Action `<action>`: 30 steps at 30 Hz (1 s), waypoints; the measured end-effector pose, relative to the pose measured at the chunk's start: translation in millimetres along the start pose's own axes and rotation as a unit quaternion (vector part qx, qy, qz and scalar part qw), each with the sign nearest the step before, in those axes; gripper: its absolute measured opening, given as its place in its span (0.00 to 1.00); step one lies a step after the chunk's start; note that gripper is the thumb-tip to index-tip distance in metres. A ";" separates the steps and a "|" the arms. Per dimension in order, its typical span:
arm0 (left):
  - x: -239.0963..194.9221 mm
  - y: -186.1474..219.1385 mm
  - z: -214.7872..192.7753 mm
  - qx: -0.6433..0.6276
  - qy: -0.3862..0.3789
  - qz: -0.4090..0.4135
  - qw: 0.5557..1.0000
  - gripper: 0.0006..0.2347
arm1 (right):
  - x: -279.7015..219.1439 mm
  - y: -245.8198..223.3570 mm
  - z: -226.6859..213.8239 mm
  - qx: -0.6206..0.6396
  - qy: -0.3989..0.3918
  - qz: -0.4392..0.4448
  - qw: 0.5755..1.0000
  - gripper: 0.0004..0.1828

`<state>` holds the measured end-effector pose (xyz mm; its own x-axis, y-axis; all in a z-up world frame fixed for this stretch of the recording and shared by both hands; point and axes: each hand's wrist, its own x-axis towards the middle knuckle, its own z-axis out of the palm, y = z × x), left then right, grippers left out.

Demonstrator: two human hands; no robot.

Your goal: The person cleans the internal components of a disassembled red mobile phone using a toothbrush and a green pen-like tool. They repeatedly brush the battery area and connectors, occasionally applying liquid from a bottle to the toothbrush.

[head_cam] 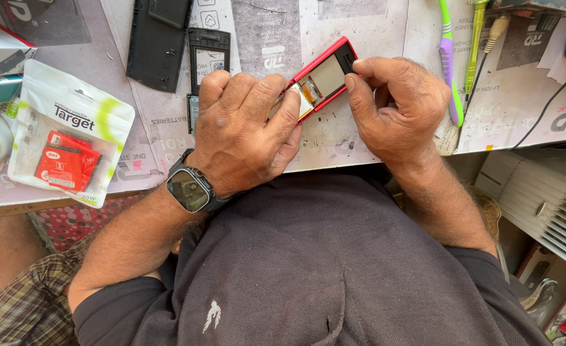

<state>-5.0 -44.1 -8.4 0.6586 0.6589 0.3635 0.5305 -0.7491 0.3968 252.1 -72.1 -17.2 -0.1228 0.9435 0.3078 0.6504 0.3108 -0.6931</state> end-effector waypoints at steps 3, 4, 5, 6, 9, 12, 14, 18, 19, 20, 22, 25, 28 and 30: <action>0.0 0.5 0.0 0.006 -0.003 -0.005 1.000 0.17 | -0.3 -0.2 -0.4 -0.002 0.001 0.001 1.000 0.08; 0.1 0.5 -0.1 0.006 -0.004 -0.006 1.000 0.17 | -0.5 -0.5 -0.5 -0.003 0.001 0.002 1.000 0.08; 0.3 0.3 0.0 0.007 -0.004 -0.007 1.000 0.16 | -0.6 -0.7 -0.4 -0.003 0.002 0.003 1.000 0.08; 0.5 0.1 0.0 0.007 -0.005 -0.008 1.000 0.16 | -0.7 -0.8 -0.4 -0.001 0.001 0.004 1.000 0.08; 1.0 -0.3 0.0 0.005 -0.001 -0.008 1.000 0.17 | -0.8 -1.1 -0.2 0.003 0.001 0.007 1.000 0.07; 1.4 -0.5 -0.6 0.001 -0.008 -0.010 1.000 0.16 | -1.1 -1.1 -0.5 0.001 0.002 0.008 1.000 0.07; 2.0 -0.9 -0.7 -0.004 -0.008 -0.011 1.000 0.16 | -1.1 -0.9 -0.4 0.000 0.002 0.007 1.000 0.07; 1.6 -1.2 -1.4 -0.021 -0.006 -0.015 1.000 0.16 | -1.2 -0.5 0.0 0.005 0.002 0.008 1.000 0.07; 1.6 -1.2 -1.4 -0.021 -0.006 -0.017 1.000 0.16 | -1.2 -0.5 0.0 0.005 0.002 0.006 1.000 0.07; 1.8 -1.3 -1.3 -0.022 -0.006 -0.018 1.000 0.16 | -1.0 -0.4 -0.1 0.005 0.003 0.003 1.000 0.07; 2.0 -1.5 -0.8 -0.021 -0.002 -0.018 1.000 0.16 | -1.0 -0.7 -0.2 0.005 0.002 0.008 1.000 0.07; 2.1 -1.6 0.6 -0.018 0.004 -0.016 1.000 0.15 | -1.5 -0.9 -0.2 0.004 0.002 0.009 1.000 0.07; 2.0 -2.0 0.9 -0.018 0.003 -0.017 1.000 0.15 | -1.4 -1.0 0.3 0.004 0.005 0.005 1.000 0.07; 1.8 -1.8 0.8 -0.020 0.001 -0.020 1.000 0.15 | -1.5 -1.2 0.3 0.004 0.006 0.005 1.000 0.07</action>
<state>-4.3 -41.6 -9.2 0.6365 0.6885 0.3476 0.5344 -0.7187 0.4448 251.3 -73.8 -17.0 -0.1063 0.9453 0.3083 0.6460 0.3014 -0.7014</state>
